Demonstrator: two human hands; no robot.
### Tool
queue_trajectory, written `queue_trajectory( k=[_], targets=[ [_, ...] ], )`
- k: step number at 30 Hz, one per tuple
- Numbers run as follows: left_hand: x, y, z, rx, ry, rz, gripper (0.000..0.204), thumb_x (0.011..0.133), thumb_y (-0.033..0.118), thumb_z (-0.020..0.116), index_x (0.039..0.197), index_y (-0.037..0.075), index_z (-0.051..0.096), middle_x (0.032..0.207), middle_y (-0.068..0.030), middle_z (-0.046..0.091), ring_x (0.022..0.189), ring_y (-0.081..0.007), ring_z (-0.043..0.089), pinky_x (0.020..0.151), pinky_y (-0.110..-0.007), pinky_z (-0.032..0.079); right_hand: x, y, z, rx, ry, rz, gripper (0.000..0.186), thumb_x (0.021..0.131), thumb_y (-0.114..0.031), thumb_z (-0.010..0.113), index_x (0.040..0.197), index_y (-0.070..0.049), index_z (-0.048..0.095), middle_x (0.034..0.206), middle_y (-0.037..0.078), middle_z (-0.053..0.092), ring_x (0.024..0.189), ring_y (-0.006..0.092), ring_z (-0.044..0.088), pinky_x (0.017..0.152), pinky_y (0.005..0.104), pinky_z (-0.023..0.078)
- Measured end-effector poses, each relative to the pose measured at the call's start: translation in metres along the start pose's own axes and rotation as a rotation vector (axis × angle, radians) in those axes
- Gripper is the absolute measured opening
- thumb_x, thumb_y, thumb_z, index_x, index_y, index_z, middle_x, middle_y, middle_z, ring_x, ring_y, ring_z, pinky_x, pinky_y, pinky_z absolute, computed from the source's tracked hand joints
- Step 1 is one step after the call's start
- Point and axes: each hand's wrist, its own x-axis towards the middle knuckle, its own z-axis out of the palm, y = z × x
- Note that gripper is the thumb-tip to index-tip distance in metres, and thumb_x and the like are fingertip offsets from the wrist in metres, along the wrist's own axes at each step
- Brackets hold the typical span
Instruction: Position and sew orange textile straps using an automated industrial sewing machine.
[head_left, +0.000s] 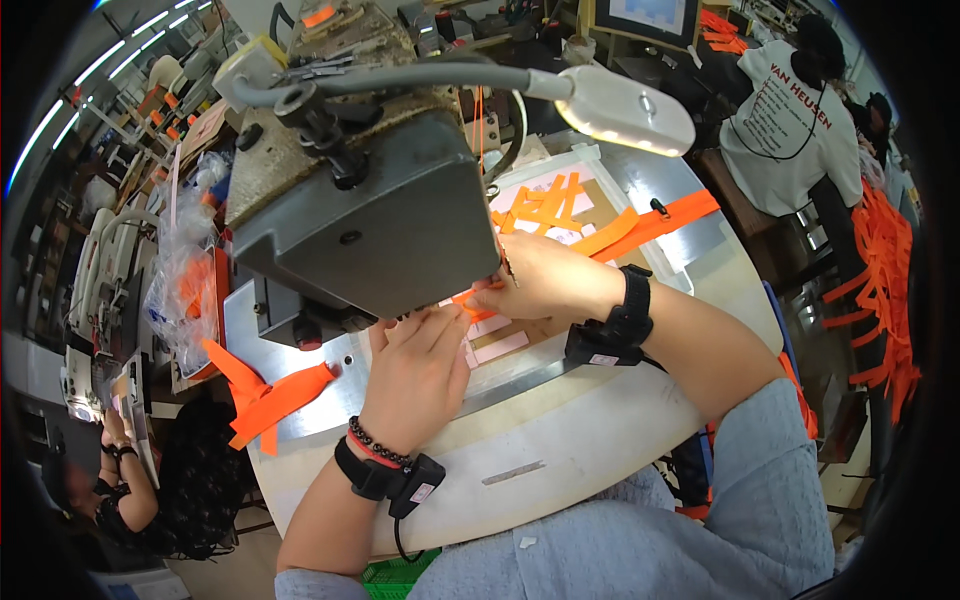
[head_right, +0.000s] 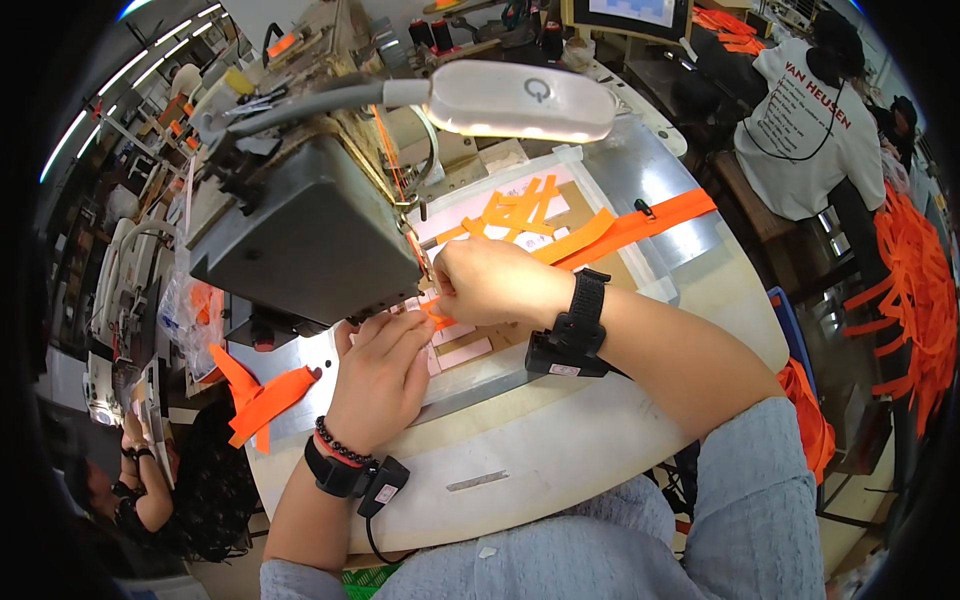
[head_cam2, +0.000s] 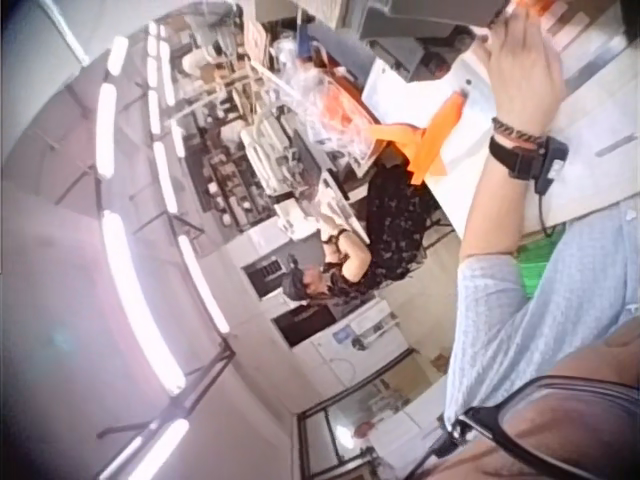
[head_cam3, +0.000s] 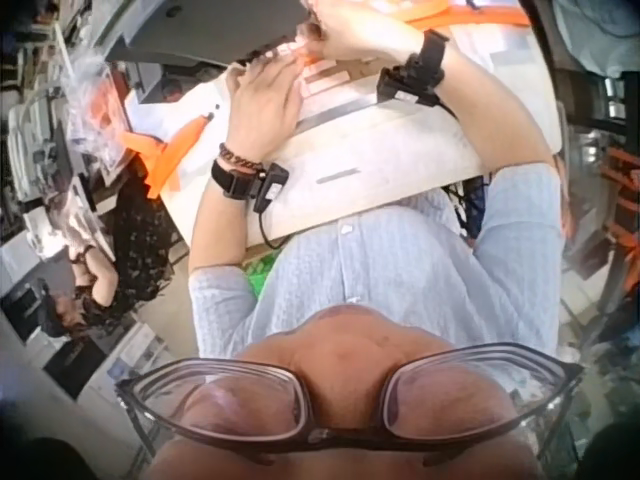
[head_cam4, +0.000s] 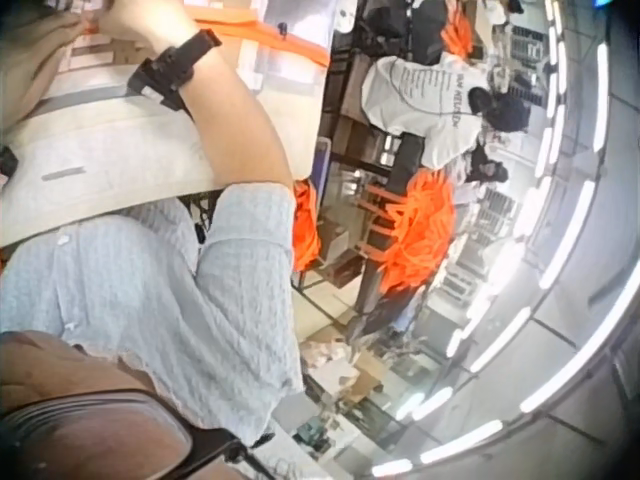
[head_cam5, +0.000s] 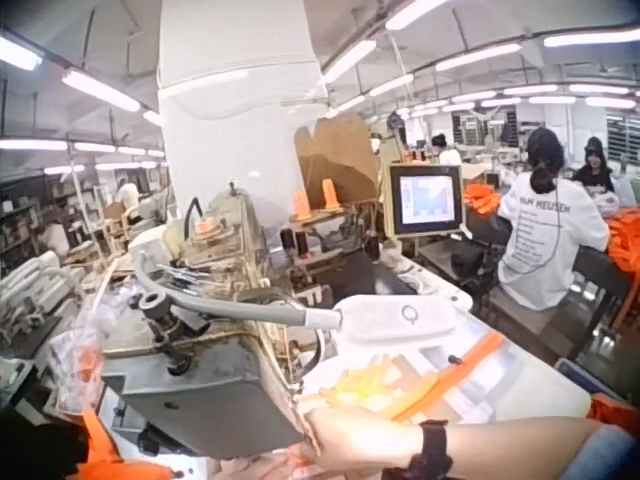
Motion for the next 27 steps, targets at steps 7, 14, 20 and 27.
queue_trajectory(
  k=[7, 14, 20, 27],
  targets=[
    [-0.002, -0.001, 0.002, 0.019, 0.011, -0.004, 0.027, 0.079, 0.006, 0.062, 0.106, 0.004, 0.067, 0.113, -0.0054, 0.066, 0.109, -0.0240, 0.057, 0.093, -0.047, 0.038, -0.014, 0.009, -0.043, -0.196, -0.020, 0.071, 0.028, 0.085, -0.026, 0.074, 0.089, 0.000, 0.066, 0.081, 0.014, 0.067, 0.076, 0.0287, 0.066, 0.069, 0.0384, 0.051],
    [0.001, -0.005, 0.010, 0.039, 0.041, 0.032, 0.025, 0.079, 0.004, 0.061, 0.103, 0.009, 0.066, 0.113, -0.0043, 0.067, 0.105, -0.0266, 0.059, 0.091, -0.050, 0.037, -0.095, 0.049, -0.111, -0.415, 0.257, 0.262, 0.033, 0.085, -0.027, 0.074, 0.101, -0.001, 0.063, 0.081, 0.012, 0.064, 0.075, 0.0241, 0.063, 0.072, 0.0353, 0.050],
    [-0.010, -0.011, 0.014, 0.040, 0.061, 0.031, 0.023, 0.079, 0.008, 0.060, 0.102, 0.007, 0.067, 0.113, -0.0052, 0.066, 0.108, -0.0280, 0.056, 0.099, -0.049, 0.034, -0.251, 0.089, -0.156, -0.126, 0.591, 0.504, 0.027, 0.090, -0.019, 0.071, 0.105, 0.001, 0.063, 0.085, 0.002, 0.063, 0.075, 0.0084, 0.058, 0.068, 0.0241, 0.048],
    [-0.004, -0.017, 0.018, 0.013, 0.025, 0.086, 0.025, 0.078, 0.003, 0.057, 0.102, 0.002, 0.066, 0.114, -0.0090, 0.066, 0.106, -0.0303, 0.056, 0.098, -0.048, 0.034, -0.440, 0.175, -0.087, 0.267, 0.767, 0.944, 0.016, 0.088, -0.013, 0.071, 0.090, 0.003, 0.069, 0.075, 0.003, 0.068, 0.066, 0.0092, 0.061, 0.061, 0.0249, 0.050]
  ],
)
